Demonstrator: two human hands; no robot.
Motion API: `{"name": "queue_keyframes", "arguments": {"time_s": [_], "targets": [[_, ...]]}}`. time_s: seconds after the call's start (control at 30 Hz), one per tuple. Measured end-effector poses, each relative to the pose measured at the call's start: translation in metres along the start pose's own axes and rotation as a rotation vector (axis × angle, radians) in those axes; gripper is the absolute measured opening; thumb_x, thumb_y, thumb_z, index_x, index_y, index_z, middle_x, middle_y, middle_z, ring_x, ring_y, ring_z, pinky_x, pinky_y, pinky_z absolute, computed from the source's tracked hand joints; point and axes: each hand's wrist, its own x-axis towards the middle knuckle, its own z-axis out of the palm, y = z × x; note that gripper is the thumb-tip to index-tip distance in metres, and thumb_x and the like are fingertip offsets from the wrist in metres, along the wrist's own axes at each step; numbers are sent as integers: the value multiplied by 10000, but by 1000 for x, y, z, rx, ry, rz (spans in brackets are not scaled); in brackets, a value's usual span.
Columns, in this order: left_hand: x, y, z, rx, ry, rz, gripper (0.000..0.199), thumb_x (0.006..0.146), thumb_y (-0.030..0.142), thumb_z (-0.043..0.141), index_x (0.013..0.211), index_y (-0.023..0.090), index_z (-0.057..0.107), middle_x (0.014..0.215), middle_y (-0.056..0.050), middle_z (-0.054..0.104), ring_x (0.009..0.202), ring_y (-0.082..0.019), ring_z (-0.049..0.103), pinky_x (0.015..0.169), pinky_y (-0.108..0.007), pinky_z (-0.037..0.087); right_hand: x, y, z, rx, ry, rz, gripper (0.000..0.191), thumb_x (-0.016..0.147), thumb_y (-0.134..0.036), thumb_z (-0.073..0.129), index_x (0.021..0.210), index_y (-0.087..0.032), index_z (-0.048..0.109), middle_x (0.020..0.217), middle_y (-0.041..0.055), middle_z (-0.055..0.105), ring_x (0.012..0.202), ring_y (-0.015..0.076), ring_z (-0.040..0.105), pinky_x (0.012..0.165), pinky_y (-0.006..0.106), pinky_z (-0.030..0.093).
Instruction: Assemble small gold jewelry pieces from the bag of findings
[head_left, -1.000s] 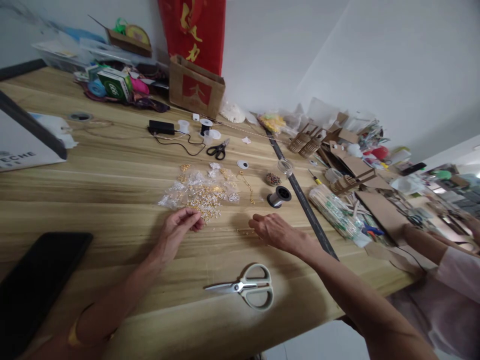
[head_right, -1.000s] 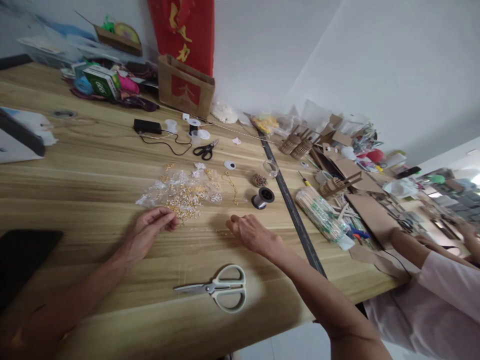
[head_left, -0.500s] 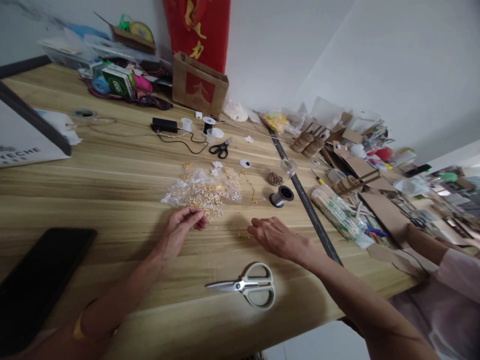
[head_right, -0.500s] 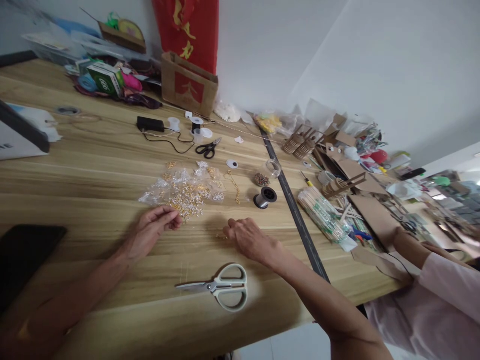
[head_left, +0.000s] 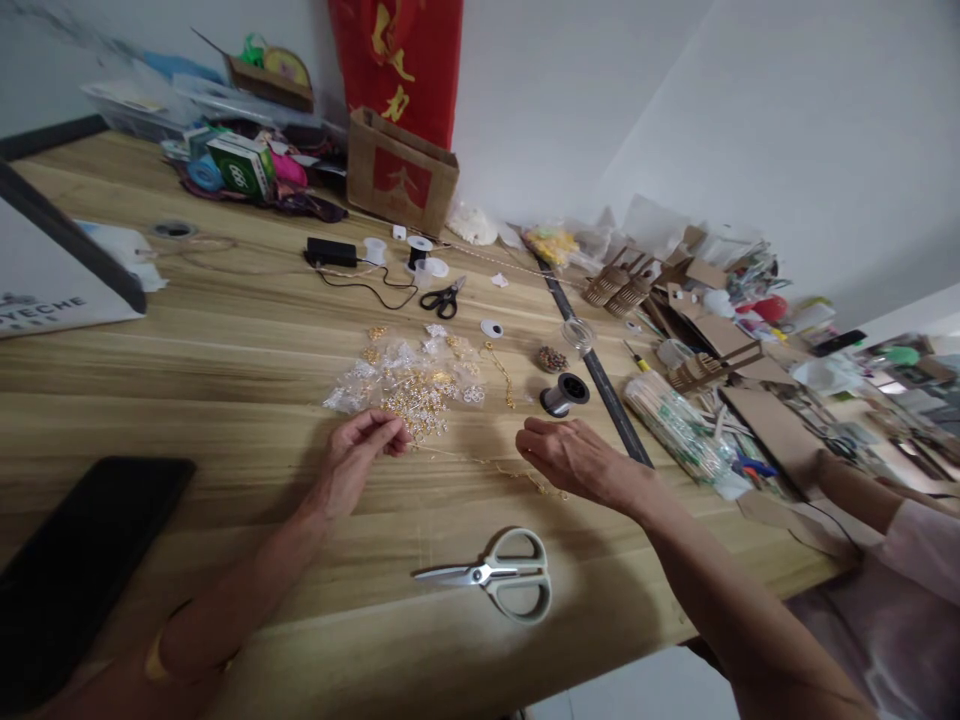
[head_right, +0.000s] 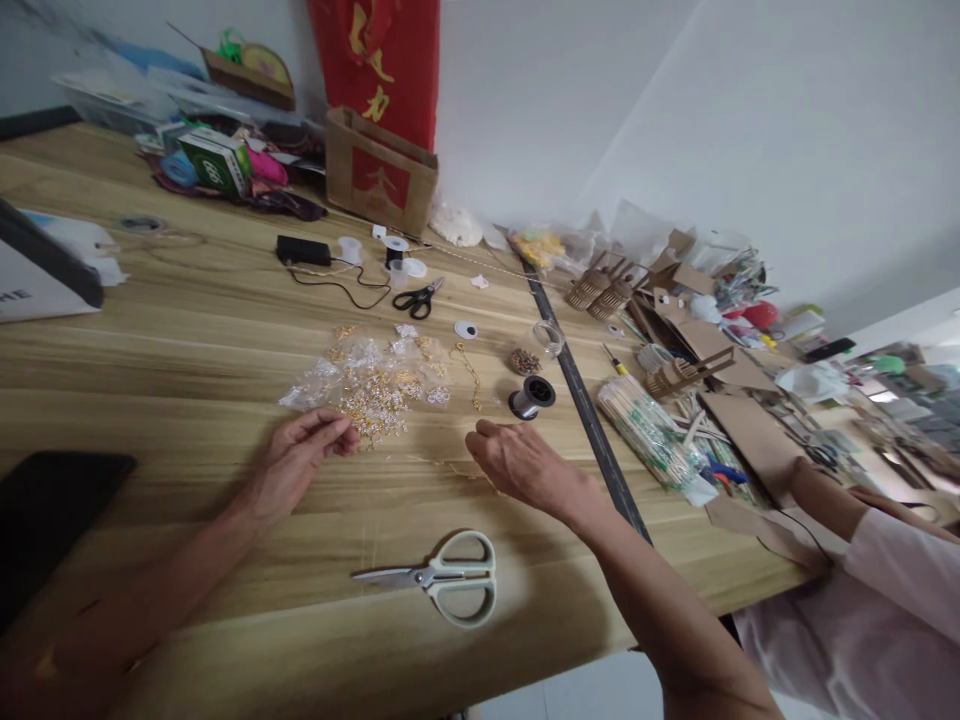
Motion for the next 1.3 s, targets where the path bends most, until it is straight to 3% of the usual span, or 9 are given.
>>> {"name": "queue_keyframes", "arguments": {"time_s": [0.23,0.53,1.07,1.3], "targets": [[1,3,-3,27,69,24,185,679,292,705,753,140,631,671,-1,646,612,-113,580,612,-241,464,8,7,19,60,15,40,213,942,-181,387,822,-148,560,800,45,616,633,113,523,533,270,190],[3,-1,-3,61,45,13,198,694,322,702,761,148,633,682,8,649,612,-102,578,612,-227,461,19,4,41,82,-34,-12,185,936,-201,401,872,-141,565,807,71,633,649,129,545,539,272,185],[3,-1,-1,40,66,-19,227,667,322,717,761,139,621,742,-27,692,626,-125,620,584,-231,475,33,-17,34,75,-72,-95,185,903,-55,382,935,-134,545,888,78,603,693,143,533,560,267,262],[3,0,-1,55,57,-23,219,680,321,708,762,138,619,740,-28,689,634,-127,623,588,-232,476,28,-7,36,26,-73,29,138,900,-150,450,975,-153,565,967,94,595,720,151,559,550,258,267]]}}
